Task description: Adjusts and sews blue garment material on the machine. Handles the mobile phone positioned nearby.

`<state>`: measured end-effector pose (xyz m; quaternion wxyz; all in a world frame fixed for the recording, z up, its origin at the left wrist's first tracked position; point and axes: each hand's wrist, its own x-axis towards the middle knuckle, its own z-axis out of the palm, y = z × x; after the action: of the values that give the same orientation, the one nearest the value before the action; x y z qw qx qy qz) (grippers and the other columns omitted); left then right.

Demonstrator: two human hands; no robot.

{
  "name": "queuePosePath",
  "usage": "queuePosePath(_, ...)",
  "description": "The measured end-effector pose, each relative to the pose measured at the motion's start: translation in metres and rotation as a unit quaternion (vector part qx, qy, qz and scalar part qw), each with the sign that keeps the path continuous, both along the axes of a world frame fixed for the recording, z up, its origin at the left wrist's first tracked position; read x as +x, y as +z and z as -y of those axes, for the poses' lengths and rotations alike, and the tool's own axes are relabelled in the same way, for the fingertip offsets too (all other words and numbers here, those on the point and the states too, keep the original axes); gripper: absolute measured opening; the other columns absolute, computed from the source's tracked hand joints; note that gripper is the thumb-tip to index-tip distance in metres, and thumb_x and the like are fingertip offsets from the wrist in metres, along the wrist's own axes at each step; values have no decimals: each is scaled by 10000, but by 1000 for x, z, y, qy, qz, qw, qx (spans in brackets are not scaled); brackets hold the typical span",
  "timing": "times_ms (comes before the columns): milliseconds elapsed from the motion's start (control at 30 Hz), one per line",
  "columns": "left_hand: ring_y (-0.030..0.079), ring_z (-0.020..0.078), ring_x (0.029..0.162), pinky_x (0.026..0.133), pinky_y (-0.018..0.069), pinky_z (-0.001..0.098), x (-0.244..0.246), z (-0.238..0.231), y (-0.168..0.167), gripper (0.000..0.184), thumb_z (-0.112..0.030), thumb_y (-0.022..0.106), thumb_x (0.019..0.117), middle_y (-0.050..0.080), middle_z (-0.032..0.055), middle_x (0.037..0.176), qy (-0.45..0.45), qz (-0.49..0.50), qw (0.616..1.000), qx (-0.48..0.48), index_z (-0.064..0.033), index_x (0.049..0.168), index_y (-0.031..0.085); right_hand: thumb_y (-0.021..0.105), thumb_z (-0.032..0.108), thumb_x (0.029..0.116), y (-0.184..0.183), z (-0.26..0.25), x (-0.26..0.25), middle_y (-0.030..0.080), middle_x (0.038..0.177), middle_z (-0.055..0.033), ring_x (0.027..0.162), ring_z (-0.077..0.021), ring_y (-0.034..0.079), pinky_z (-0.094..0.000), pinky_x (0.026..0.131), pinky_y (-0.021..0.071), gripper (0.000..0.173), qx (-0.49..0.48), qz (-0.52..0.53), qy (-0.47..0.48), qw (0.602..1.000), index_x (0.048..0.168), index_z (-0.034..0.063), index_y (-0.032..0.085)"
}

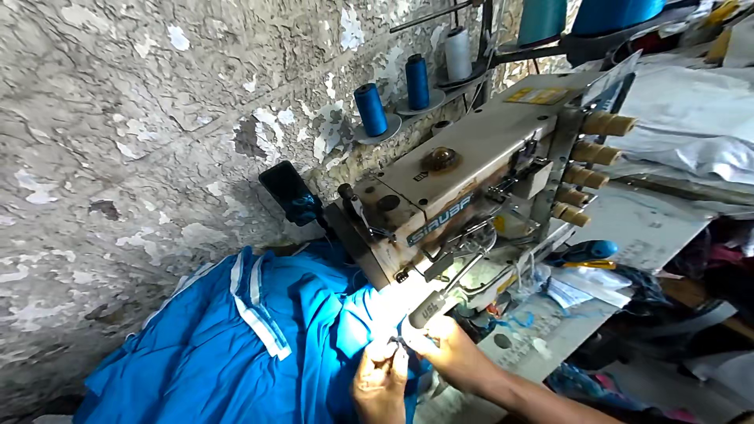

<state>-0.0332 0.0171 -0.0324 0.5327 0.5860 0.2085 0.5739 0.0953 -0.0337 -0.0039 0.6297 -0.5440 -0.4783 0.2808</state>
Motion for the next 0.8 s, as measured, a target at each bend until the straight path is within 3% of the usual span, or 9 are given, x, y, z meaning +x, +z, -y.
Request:
queuePosePath(100,723,53,859,789,615,241,-1,2,5,263,53,734,831,759,-52,958,-24,-8,1000,-8,-97,1043,691,581,73,925,7,-4,15,592,678,95,614,10,551,-167,608,472,135,-96,-268,191,940,832,153,637)
queuePosePath(133,716,45,885,800,612,238,-3,3,7,314,42,720,840,746,-67,986,-33,-27,999,-4,-101,1104,631,578,67,917,6,-5,17,595,674,88,604,1,552,-168,596,474,149,-112,-307,214,920,822,165,639)
queuePosePath(200,719,48,883,815,612,244,-6,2,10,299,39,720,837,755,-65,983,-40,-54,998,-3,-67,1113,675,595,58,892,4,-7,18,585,654,87,583,-1,539,-166,577,459,158,-114,-324,212,915,794,173,642)
queuePosePath(300,724,52,808,771,623,247,-9,1,10,216,40,705,842,761,-53,925,-36,-85,996,9,-37,1042,726,680,33,854,3,-6,13,608,689,85,590,-9,558,-183,582,487,132,-71,-285,133,947,885,150,628)
queuePosePath(367,732,62,779,745,626,249,-7,3,10,202,35,707,861,770,-38,898,-39,-71,997,7,-37,1049,717,699,73,857,0,-6,8,639,715,87,611,7,597,-178,603,525,93,-50,-188,64,979,924,108,645)
queuePosePath(433,736,77,768,740,629,261,-5,4,10,185,26,699,885,771,-25,879,-43,-50,998,-6,-46,1054,716,691,121,864,-9,-5,3,652,726,66,649,45,609,-148,640,529,81,-23,-70,-15,997,898,50,677)
queuePosePath(533,735,75,779,757,623,257,-4,2,7,194,71,617,917,772,-19,887,-40,-43,998,-18,-34,1050,712,648,95,834,-18,-4,-4,660,731,-2,686,60,596,-105,663,487,91,58,55,-140,987,822,9,676)
queuePosePath(667,729,66,796,772,615,246,-3,0,5,176,28,628,938,768,-28,908,-34,-44,998,-9,-46,1073,713,678,120,854,-28,-4,-1,695,815,-28,786,31,641,-107,750,527,104,155,101,-134,973,833,28,720)
queuePosePath(800,720,49,813,781,610,241,2,4,6,187,45,628,922,754,-50,904,-16,-45,999,10,-51,1077,666,687,141,862,-26,0,-2,727,841,-26,864,1,670,-127,808,534,115,164,132,-136,968,828,55,757)
